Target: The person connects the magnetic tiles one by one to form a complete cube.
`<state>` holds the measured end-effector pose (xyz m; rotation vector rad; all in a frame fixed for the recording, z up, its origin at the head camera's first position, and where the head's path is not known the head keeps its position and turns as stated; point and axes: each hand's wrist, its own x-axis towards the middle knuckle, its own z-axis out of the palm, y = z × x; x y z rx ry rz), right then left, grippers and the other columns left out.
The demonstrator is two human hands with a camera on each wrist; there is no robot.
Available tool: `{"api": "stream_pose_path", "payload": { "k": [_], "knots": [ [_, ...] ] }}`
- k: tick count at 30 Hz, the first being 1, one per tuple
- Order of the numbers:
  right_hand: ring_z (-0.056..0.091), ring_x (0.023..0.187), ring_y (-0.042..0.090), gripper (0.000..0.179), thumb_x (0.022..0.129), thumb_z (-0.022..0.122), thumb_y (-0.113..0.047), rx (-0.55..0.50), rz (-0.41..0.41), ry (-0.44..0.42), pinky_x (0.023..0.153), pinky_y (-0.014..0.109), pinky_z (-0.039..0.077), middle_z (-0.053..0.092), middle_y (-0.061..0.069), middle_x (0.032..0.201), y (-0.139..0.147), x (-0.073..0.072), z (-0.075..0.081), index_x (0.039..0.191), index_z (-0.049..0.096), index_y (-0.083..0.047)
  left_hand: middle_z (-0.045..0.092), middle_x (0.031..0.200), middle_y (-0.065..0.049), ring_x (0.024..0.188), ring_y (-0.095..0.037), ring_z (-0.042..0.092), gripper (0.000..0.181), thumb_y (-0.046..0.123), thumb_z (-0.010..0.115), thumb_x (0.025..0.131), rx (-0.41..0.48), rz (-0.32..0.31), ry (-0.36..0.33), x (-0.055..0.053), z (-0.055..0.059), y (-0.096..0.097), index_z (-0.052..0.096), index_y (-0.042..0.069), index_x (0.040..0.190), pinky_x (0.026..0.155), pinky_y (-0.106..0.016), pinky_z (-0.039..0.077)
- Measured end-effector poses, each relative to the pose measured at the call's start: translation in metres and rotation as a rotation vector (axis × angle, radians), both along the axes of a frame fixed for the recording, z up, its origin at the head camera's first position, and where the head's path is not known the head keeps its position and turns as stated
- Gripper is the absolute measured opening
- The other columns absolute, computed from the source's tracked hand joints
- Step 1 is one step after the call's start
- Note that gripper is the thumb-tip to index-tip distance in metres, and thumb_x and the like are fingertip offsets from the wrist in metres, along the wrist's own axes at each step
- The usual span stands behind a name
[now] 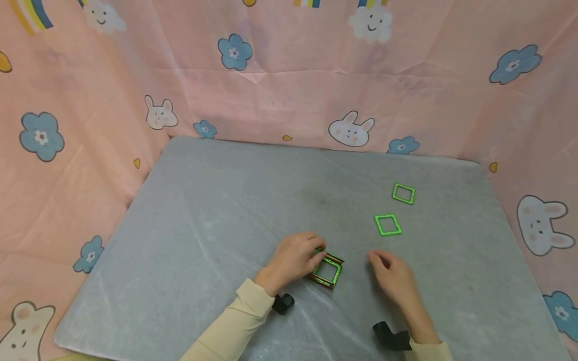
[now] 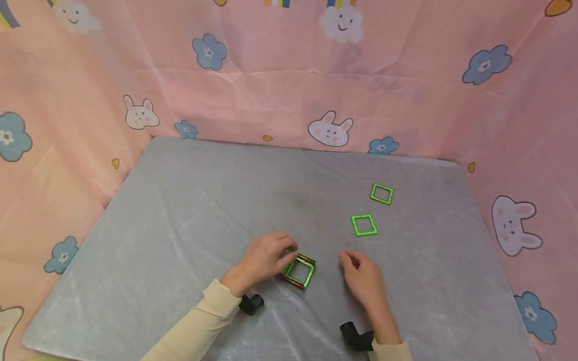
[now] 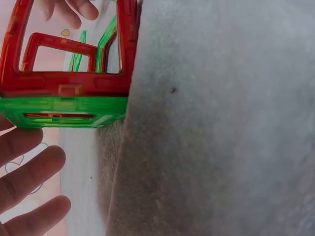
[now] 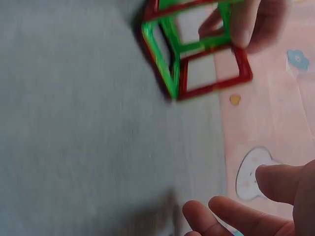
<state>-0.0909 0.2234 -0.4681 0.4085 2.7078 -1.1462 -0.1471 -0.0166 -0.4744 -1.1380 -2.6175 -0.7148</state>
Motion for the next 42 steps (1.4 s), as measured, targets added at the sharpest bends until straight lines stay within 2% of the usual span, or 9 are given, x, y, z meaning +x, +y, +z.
{"api": "stream_pose_path", "payload": {
  "k": [5, 11, 15, 17, 21, 26, 30, 36, 42],
  "knots": [
    [0.051, 0.119, 0.046, 0.052, 0.102, 0.046, -0.036, 0.053, -0.040, 0.017, 0.095, 0.057, 0.041, 0.053, 0.029, 0.133, 0.017, -0.008, -0.001, 0.133, 0.054, 0.005, 0.069, 0.088, 0.004, 0.071, -0.006, 0.062, 0.008, 0.019, 0.071, 0.090, 0.011, 0.005, 0.012, 0.000, 0.000, 0.000, 0.075, 0.014, 0.095, 0.057, -0.021, 0.047],
    [0.042, 0.126, 0.050, 0.051, 0.100, 0.050, -0.025, 0.160, -0.087, 0.128, 0.102, 0.060, 0.033, 0.046, 0.035, 0.136, 0.034, -0.019, 0.001, 0.137, 0.046, 0.010, 0.069, 0.086, 0.004, 0.068, -0.006, 0.061, 0.008, 0.017, 0.071, 0.090, 0.034, 0.003, 0.030, 0.000, -0.001, -0.001, 0.075, 0.013, 0.095, 0.055, -0.020, 0.046],
    [0.036, 0.128, 0.052, 0.056, 0.099, 0.052, -0.025, 0.238, -0.059, 0.167, 0.105, 0.060, 0.025, 0.042, 0.038, 0.137, 0.041, -0.028, 0.000, 0.138, 0.042, 0.014, 0.069, 0.087, 0.005, 0.069, -0.007, 0.062, 0.007, 0.017, 0.071, 0.089, 0.041, 0.003, 0.035, 0.001, -0.001, -0.001, 0.075, 0.013, 0.094, 0.056, -0.020, 0.046],
    [0.034, 0.128, 0.053, 0.059, 0.099, 0.051, -0.027, 0.270, -0.033, 0.159, 0.105, 0.060, 0.022, 0.040, 0.038, 0.138, 0.043, -0.032, -0.002, 0.139, 0.039, 0.015, 0.069, 0.087, 0.005, 0.070, -0.007, 0.062, 0.007, 0.017, 0.072, 0.089, 0.042, 0.002, 0.036, 0.001, -0.001, -0.001, 0.075, 0.013, 0.094, 0.057, -0.020, 0.047],
    [0.031, 0.126, 0.055, 0.064, 0.099, 0.051, -0.032, 0.334, -0.004, 0.105, 0.101, 0.061, 0.024, 0.037, 0.037, 0.141, 0.046, -0.041, -0.007, 0.140, 0.036, 0.015, 0.070, 0.087, 0.004, 0.071, -0.007, 0.063, 0.007, 0.017, 0.071, 0.090, 0.043, 0.005, 0.031, 0.001, 0.000, -0.001, 0.075, 0.013, 0.094, 0.058, -0.020, 0.047],
    [0.029, 0.126, 0.055, 0.068, 0.098, 0.049, -0.036, 0.387, -0.002, 0.019, 0.099, 0.061, 0.027, 0.035, 0.035, 0.143, 0.046, -0.051, -0.012, 0.142, 0.035, 0.013, 0.070, 0.088, 0.004, 0.071, -0.007, 0.063, 0.007, 0.015, 0.071, 0.090, 0.048, 0.012, 0.015, 0.002, 0.000, -0.001, 0.075, 0.012, 0.094, 0.059, -0.022, 0.049],
    [0.027, 0.128, 0.055, 0.072, 0.098, 0.049, -0.042, 0.404, -0.001, -0.016, 0.100, 0.062, 0.027, 0.034, 0.033, 0.145, 0.045, -0.057, -0.014, 0.144, 0.033, 0.011, 0.070, 0.088, 0.004, 0.072, -0.007, 0.064, 0.007, 0.016, 0.071, 0.090, 0.047, 0.021, 0.014, 0.002, -0.001, -0.002, 0.075, 0.012, 0.094, 0.060, -0.023, 0.049],
    [0.031, 0.123, 0.055, 0.078, 0.093, 0.057, -0.048, 0.428, 0.007, 0.010, 0.095, 0.064, 0.030, 0.039, 0.031, 0.143, 0.036, -0.065, -0.015, 0.144, 0.036, 0.007, 0.070, 0.086, 0.004, 0.069, -0.006, 0.062, 0.006, 0.016, 0.071, 0.089, 0.048, 0.025, 0.030, 0.002, -0.002, -0.002, 0.075, 0.013, 0.093, 0.056, -0.021, 0.047],
    [0.035, 0.116, 0.054, 0.066, 0.095, 0.059, -0.037, 0.454, 0.010, 0.042, 0.089, 0.068, 0.030, 0.042, 0.029, 0.141, 0.030, -0.066, -0.016, 0.142, 0.041, 0.005, 0.069, 0.085, 0.005, 0.068, -0.005, 0.061, 0.006, 0.016, 0.070, 0.090, 0.046, 0.036, 0.013, 0.003, -0.003, -0.003, 0.075, 0.014, 0.093, 0.056, -0.020, 0.046]
  ]
}}
